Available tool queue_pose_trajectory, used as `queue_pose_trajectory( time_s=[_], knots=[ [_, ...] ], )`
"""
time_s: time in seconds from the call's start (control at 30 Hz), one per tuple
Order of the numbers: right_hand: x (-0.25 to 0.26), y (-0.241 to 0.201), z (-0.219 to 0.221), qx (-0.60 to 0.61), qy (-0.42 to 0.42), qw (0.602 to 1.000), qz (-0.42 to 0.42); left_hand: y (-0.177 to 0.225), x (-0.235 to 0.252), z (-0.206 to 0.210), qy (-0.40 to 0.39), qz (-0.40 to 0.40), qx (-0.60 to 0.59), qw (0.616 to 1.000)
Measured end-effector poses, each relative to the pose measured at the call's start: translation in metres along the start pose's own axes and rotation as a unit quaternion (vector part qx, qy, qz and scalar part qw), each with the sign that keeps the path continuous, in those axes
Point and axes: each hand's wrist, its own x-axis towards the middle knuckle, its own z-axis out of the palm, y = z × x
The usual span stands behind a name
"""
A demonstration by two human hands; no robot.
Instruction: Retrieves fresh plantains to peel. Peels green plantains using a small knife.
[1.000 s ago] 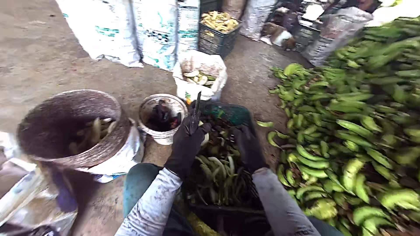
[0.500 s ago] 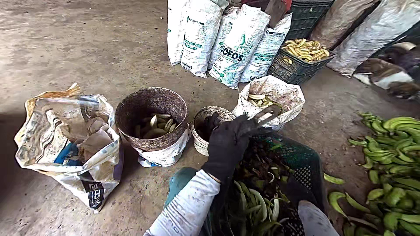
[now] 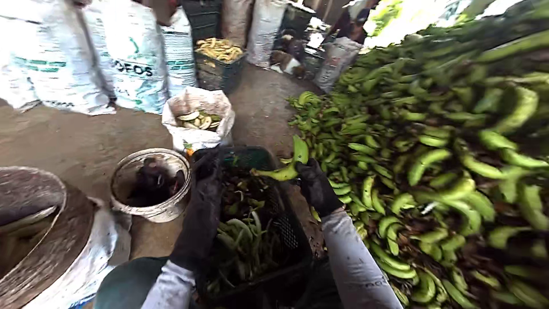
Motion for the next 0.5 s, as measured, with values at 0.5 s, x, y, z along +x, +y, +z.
queue_pose_trajectory(
  time_s=[0.5],
  knots=[
    [-0.043,-0.022,-0.016,0.197,-0.030,0.974,-0.103,-0.005,-0.045,0.117,-0.259,-0.239,-0.210,0.912]
  ],
)
